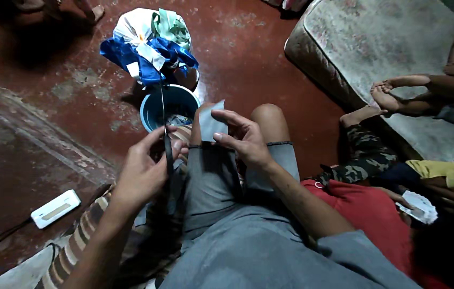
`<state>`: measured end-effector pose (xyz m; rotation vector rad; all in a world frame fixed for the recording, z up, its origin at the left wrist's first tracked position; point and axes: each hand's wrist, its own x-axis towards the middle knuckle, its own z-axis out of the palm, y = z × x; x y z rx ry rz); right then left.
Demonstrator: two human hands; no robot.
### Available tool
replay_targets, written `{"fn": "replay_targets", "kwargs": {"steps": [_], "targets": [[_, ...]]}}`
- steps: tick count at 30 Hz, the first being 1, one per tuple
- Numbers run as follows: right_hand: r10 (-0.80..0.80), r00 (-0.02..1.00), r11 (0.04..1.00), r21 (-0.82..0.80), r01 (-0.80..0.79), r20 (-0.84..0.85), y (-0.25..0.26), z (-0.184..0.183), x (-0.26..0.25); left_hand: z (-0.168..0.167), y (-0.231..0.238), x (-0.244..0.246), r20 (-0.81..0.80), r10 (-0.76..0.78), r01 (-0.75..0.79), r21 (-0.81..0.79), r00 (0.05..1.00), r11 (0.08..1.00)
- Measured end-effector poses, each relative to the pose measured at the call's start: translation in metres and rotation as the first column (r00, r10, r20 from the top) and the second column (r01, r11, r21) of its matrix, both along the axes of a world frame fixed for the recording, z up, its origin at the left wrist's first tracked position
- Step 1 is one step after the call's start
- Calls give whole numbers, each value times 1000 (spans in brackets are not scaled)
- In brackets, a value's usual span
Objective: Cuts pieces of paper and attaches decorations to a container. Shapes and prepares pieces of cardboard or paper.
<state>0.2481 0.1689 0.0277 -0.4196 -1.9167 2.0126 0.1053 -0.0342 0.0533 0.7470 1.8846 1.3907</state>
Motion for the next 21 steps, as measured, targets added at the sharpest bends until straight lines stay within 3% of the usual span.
{"fn": "replay_targets", "kwargs": {"steps": [4,7,13,21], "targets": [[-84,996,996,11,84,-21,3,1,-3,-7,-23,30,127,-216,233,-143,968,962],[-131,990,991,14,132,-52,2,0,-6,-15,-26,53,209,-286,328,-203,935,923],[-127,992,988,82,128,-7,-5,-1,-4,-22,-13,63,219,-269,302,-134,938,944],[-81,994,997,-8,80,-76,-10,-6,-6,-22,-4,62,168,-262,280,-94,950,955]]}}
